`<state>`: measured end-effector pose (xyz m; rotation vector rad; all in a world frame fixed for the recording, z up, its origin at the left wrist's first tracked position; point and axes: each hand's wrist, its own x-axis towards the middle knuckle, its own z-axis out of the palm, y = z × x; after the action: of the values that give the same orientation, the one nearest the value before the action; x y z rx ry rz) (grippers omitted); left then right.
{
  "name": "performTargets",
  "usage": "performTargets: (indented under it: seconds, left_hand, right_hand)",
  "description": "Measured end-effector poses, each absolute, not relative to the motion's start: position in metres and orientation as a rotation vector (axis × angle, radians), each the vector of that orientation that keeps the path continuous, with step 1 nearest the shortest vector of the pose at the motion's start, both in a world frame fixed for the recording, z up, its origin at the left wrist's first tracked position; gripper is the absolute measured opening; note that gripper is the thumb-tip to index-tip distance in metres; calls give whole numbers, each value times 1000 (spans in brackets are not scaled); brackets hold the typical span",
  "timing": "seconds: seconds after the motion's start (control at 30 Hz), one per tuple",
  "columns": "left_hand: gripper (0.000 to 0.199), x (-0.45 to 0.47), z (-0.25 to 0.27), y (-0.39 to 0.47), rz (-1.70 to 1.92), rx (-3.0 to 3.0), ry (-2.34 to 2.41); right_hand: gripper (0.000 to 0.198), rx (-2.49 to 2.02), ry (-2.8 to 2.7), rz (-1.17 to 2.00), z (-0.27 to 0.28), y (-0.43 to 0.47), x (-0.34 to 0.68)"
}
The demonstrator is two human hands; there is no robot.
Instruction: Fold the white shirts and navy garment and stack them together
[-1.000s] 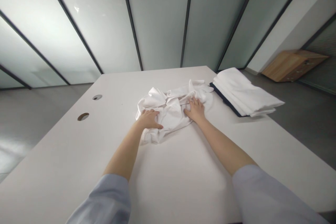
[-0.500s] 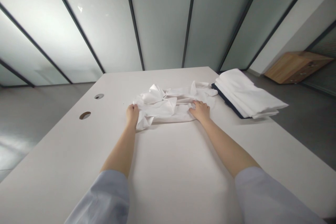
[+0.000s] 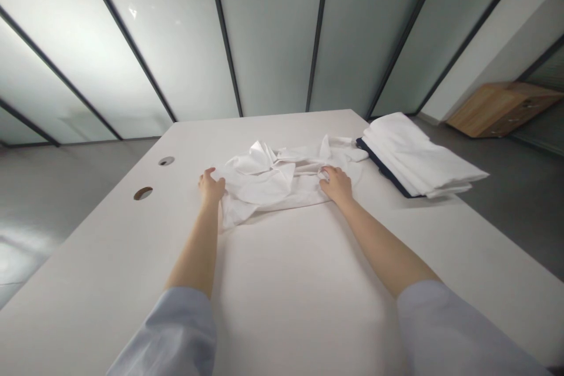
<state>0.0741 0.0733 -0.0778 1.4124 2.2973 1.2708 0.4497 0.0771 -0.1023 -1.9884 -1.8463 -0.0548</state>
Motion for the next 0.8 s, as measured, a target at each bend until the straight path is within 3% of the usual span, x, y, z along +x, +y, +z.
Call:
performTargets:
  seconds: [0.23,0.37,0.53,0.8]
  left_hand:
    - [50,108,-42,59,979,2045,2260]
    - [45,135,-61,58,628,2217,1930]
    - [50,150,-90,59,388,2211,1900]
    - [63,144,-79,60,153,1996,2126]
  right_hand:
    - [53,-1762,-1903,50,-106,82,451]
    - [45,-1642,-1911,212,-104,81,452]
    - [43,-1522,-1643,376,-106,84,451]
    - [38,-1388,-1151,54,-105,90,460]
